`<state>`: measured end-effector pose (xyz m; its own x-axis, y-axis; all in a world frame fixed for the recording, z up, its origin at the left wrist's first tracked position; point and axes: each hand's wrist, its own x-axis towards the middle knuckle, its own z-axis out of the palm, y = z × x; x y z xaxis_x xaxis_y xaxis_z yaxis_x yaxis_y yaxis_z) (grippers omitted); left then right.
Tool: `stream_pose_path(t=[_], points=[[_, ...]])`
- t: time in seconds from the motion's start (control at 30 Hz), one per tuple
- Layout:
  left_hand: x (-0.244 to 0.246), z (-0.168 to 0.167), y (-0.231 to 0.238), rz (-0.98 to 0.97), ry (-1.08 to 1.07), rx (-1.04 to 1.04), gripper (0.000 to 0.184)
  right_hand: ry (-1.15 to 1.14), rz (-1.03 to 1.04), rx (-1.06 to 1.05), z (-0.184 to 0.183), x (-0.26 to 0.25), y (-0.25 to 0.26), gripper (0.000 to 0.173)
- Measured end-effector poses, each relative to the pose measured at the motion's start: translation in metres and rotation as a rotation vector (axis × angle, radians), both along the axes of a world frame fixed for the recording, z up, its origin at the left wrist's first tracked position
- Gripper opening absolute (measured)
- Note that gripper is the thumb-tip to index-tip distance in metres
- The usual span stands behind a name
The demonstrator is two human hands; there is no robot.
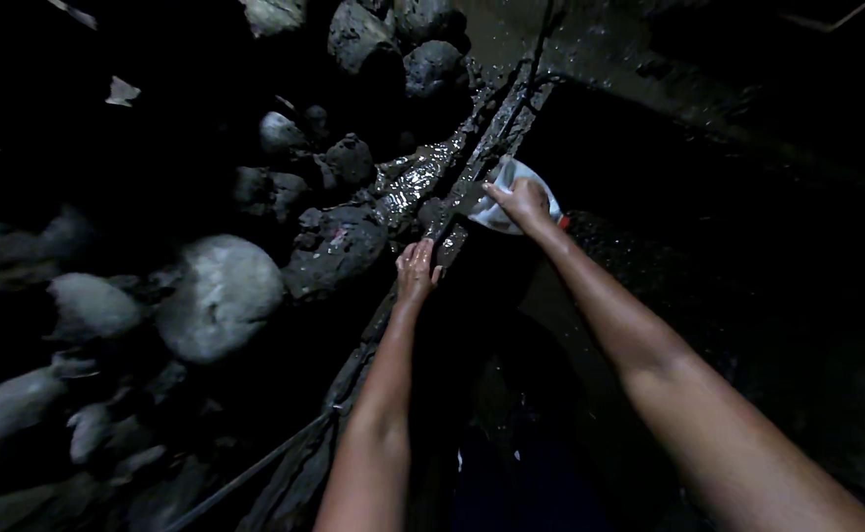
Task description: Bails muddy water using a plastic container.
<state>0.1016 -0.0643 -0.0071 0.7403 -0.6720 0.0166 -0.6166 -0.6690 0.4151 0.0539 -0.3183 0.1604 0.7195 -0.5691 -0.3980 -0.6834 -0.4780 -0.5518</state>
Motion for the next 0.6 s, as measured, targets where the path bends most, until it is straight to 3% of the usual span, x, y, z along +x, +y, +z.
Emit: stream_pose_path(t=[0.1, 0.17, 0.27, 0.4, 0.6], points=[[0.001, -0.001, 0.005, 0.074, 0.020, 0.070, 0.059, -0.045, -0.056, -0.119, 0.013, 0.020, -0.030, 0.073], [0.002, 0.004, 0.007, 0.194, 0.117, 0.157, 0.071, -0.108, -0.105, -0.150, 0.016, 0.020, -0.049, 0.074], [0.001, 0.006, 0.011, 0.264, 0.186, 0.150, 0.079, -0.202, -0.219, -0.085, -0.006, -0.008, -0.073, 0.072], [0.004, -0.010, 0.013, 0.065, 0.156, -0.022, 0.071, -0.174, -0.331, 0.131, -0.090, -0.083, -0.068, 0.064], [0.011, -0.032, 0.025, -0.022, 0.145, -0.142, 0.056, 0.175, -0.512, 0.486, -0.272, -0.203, 0.020, 0.057]])
